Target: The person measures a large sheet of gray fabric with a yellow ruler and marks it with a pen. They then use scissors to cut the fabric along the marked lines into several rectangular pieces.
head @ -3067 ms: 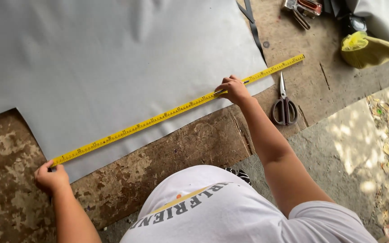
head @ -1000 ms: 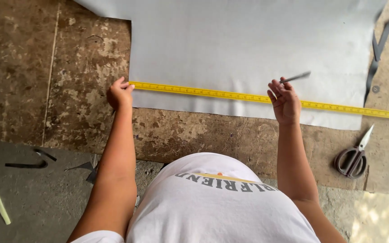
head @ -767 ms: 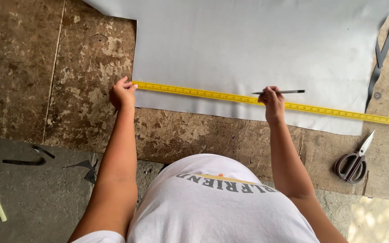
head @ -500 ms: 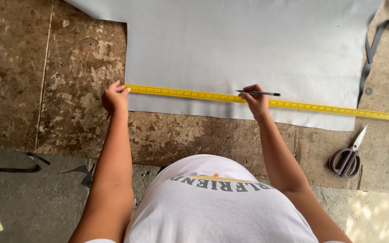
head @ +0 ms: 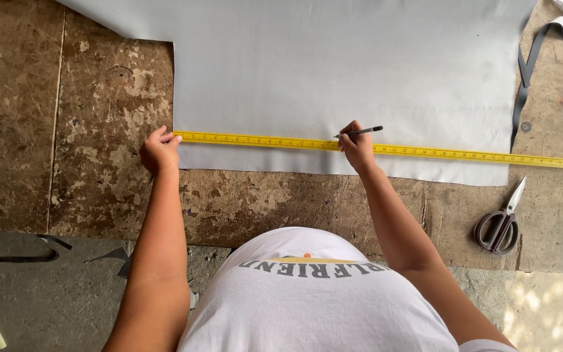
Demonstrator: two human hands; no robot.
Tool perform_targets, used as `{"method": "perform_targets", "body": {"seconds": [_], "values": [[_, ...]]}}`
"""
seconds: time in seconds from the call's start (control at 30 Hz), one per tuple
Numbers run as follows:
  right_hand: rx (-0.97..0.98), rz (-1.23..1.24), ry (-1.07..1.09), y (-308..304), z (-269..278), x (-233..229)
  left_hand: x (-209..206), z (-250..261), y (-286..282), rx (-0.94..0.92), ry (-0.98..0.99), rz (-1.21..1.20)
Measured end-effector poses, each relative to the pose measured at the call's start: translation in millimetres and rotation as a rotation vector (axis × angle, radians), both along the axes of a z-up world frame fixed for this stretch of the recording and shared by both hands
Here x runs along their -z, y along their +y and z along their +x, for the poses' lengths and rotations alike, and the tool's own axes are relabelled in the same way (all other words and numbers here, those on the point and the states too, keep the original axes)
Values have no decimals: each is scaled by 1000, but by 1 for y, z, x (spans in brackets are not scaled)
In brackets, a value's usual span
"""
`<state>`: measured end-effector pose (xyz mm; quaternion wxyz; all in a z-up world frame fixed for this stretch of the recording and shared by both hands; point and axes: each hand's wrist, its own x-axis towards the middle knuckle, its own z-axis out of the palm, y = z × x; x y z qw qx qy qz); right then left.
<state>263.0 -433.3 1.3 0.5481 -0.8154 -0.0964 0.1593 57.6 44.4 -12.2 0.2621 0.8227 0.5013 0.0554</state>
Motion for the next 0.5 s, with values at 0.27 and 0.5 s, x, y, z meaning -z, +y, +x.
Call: {"method": "perform_targets", "body": {"seconds": [0.27, 0.5], "values": [[-8, -94, -27, 5, 7, -4, -6, 0, -1, 9, -5, 5], [-74, -221, -19, 8, 9, -19, -8, 0, -3, -3, -2, -1]]}}
